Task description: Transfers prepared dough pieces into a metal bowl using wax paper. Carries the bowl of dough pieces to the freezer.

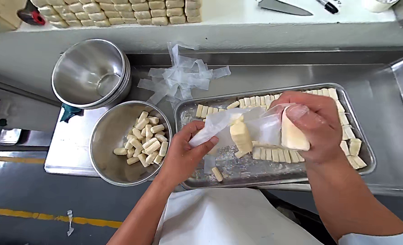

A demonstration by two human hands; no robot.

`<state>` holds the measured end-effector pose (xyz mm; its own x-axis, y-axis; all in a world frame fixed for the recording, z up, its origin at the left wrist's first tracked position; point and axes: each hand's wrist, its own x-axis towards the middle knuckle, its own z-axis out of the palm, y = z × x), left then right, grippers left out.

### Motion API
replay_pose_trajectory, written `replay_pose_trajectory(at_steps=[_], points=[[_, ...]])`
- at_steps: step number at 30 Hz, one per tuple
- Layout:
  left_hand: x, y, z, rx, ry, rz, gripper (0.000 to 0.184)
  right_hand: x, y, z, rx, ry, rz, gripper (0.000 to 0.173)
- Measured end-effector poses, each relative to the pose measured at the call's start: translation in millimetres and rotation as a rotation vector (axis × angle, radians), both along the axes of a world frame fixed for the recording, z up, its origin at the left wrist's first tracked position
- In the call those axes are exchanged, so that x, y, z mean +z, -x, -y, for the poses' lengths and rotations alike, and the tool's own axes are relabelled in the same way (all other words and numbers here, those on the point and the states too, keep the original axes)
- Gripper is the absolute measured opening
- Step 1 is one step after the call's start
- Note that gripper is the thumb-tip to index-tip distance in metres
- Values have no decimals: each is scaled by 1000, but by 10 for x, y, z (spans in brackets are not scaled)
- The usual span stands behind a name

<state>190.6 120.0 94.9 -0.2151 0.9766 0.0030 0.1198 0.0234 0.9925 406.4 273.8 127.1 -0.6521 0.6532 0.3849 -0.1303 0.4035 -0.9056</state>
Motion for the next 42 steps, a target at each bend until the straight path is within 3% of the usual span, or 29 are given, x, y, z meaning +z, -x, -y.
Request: replay_pose_trajectory(at_steps=[4,6,9,15,18,21,24,25,27,29,33,35,37,40,42], points=[[33,458,181,76,51,121,20,-47,424,122,-67,-194,136,33],[-61,765,347,84,136,108,24,-270,581,158,-107,-152,224,37],[-243,1229,629,9,221,102,30,-333,884,292,-136,-96,167,34],[-598,1870,978,-8,258,483,31,-548,1589,576,-211,-97,294,37],[-676,2173,1094,-3,241,538,30,-662,1694,640,-234,-45,389,38],[-755,2468,1156,70,236,292,33,-764,1704,696,-252,-24,426,36],[-893,2778,1192,196,406,-352,40,-867,1648,707,-268,31,431,36],[-911,2828,1207,200,451,-481,44,-889,1646,708,-271,57,423,36],[-864,2769,1191,174,455,-565,48,-907,1651,724,-270,105,386,35],[-730,2529,1075,80,378,-487,53,-883,1682,758,-246,148,316,34],[-546,1846,641,-139,303,-42,71,-741,1849,910,-155,190,123,34],[-593,1569,477,-174,300,208,65,-670,1899,990,-94,177,70,37],[-673,1409,403,-144,261,351,44,-648,1878,1010,-60,186,59,36],[-746,1341,372,-111,208,249,35,-812,1641,899,-57,202,130,35],[-802,1302,312,-143,213,109,35,-1026,1380,784,-71,209,301,35]])
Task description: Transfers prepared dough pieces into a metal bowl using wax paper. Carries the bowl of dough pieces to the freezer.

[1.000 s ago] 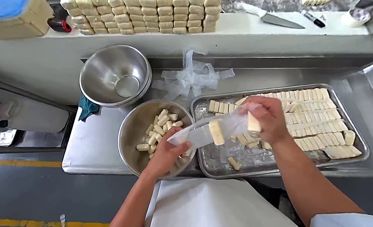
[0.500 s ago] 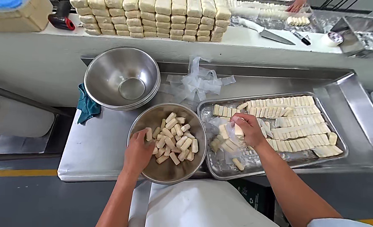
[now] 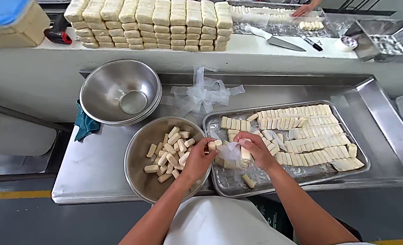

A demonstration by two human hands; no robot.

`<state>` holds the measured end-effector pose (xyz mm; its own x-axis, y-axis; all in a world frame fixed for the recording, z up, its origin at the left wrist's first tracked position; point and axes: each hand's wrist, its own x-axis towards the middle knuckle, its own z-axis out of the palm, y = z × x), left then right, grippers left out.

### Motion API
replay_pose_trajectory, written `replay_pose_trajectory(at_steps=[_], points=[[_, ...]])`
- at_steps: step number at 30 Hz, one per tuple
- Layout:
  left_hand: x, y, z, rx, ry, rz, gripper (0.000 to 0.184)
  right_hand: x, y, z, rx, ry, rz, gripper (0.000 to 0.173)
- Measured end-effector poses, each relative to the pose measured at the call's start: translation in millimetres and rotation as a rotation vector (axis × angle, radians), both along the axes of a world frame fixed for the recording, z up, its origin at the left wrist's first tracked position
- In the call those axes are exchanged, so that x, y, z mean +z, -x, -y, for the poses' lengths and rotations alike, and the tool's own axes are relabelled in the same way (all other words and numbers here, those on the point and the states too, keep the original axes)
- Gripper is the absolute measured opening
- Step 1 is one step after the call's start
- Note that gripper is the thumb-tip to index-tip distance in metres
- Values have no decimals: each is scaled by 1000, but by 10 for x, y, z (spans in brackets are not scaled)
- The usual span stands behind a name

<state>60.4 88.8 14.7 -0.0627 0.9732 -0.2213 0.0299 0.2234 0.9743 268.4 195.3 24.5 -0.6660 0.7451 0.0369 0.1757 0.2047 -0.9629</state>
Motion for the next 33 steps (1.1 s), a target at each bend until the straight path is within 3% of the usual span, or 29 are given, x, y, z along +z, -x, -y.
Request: replay_pose_trajectory(at_steps=[2,6,13,18,21,27,31,33], points=[[-36,-107,-93,-111,3,-180,36,-182,-247,-55,25,23,256,29],[-126,-352,-267,-250,24,-320,35,-199,-349,25,91,23,442,57],[-83,-465,-372,-261,-8,-384,35,-473,-250,304,-177,12,148,36],[-29,-562,-383,-152,-50,-519,33,-518,-227,326,-295,-123,166,33],[67,-524,-348,-92,-60,-492,35,-428,-227,277,-330,-40,190,35],[282,230,-128,152,5,-265,38,-605,-559,-36,-690,426,-16,34],[51,926,151,300,145,-533,46,-830,-982,-304,-595,247,455,52],[-126,1064,294,274,272,-566,55,-748,-1000,-266,-490,217,449,51]])
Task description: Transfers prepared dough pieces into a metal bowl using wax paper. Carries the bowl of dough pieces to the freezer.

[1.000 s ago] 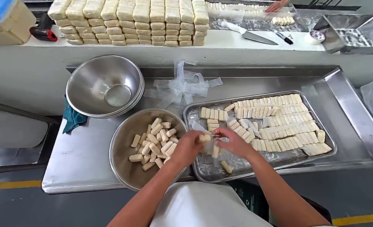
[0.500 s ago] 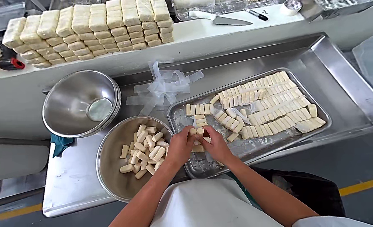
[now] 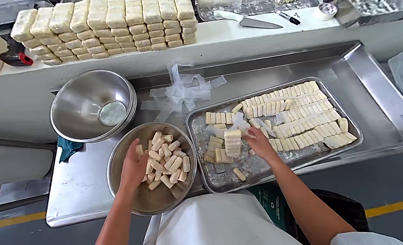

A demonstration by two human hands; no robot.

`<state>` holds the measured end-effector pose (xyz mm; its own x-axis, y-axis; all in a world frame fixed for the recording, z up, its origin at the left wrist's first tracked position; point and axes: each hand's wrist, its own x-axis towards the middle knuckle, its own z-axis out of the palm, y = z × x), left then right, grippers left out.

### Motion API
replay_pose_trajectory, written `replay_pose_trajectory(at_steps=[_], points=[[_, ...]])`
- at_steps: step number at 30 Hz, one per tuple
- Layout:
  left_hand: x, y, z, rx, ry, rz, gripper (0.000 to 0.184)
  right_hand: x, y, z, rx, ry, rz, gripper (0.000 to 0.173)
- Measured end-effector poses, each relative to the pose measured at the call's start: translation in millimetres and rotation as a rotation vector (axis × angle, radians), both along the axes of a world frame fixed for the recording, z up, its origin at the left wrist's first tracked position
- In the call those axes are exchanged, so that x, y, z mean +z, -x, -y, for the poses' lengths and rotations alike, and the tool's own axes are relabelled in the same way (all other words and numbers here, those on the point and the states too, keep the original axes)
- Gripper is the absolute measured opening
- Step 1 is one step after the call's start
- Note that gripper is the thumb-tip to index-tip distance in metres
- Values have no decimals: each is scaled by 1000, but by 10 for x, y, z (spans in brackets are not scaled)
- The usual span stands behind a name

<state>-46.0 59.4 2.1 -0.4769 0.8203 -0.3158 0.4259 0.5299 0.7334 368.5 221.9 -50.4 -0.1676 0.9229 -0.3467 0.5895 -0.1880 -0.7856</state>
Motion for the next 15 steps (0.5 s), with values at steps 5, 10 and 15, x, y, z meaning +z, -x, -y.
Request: replay_pose_trajectory(at_steps=[5,10,15], points=[[-173,-155,113,-63,119,26,65,-109,297,142,124,89,-58,90],[-40,-318,64,-52,-69,5,58,-323,601,189,-24,151,37,73],[127,-336,44,-55,-247,165,52,-97,606,167,-119,113,-255,52]])
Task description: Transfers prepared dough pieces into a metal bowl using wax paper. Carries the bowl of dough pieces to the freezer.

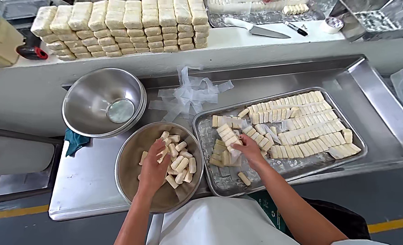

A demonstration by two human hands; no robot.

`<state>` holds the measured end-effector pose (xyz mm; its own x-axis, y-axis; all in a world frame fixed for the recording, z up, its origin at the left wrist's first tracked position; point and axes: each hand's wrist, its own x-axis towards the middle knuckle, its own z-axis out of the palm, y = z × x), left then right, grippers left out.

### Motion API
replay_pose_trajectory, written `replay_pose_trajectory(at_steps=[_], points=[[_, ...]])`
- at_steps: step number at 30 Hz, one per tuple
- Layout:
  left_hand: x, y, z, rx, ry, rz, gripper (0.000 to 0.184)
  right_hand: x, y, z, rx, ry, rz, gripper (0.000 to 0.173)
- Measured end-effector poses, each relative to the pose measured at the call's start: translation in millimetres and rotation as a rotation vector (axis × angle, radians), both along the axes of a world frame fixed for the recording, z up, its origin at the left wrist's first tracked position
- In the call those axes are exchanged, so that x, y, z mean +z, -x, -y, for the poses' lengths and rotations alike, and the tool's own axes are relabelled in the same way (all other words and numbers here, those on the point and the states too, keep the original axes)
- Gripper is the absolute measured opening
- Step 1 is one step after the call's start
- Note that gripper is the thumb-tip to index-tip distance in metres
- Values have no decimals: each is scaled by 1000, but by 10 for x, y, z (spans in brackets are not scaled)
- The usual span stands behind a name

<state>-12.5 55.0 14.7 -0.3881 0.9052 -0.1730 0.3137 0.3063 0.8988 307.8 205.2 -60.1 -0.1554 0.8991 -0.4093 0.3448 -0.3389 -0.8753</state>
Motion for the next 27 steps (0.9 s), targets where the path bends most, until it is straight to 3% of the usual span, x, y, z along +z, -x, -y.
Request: replay_pose_trajectory(at_steps=[4,7,9,11,14,16,18,21,24,27], points=[[261,-50,-32,-45,-54,272,51,638,172,68,232,-61,-133,47],[414,-69,-27,-128,-56,368,61,1088,539,187,517,-231,-126,46],[550,-50,29,-143,-120,360,66,1337,814,237,705,-441,-61,42],[698,18,157,-107,-256,283,57,1617,1095,284,828,-616,-12,41],[977,212,407,8,-464,119,35,2067,1471,398,966,-733,-61,43],[1125,360,540,70,-552,68,34,2269,1693,469,1019,-792,-121,44],[1114,495,619,124,-565,73,34,2252,1909,464,1024,-758,-183,48],[758,590,652,201,-445,196,29,1734,2128,367,998,-444,-186,49],[315,547,717,235,-278,313,27,1144,2064,402,957,-118,-187,36],[98,490,813,330,-225,411,26,881,1891,536,766,69,-282,34]])
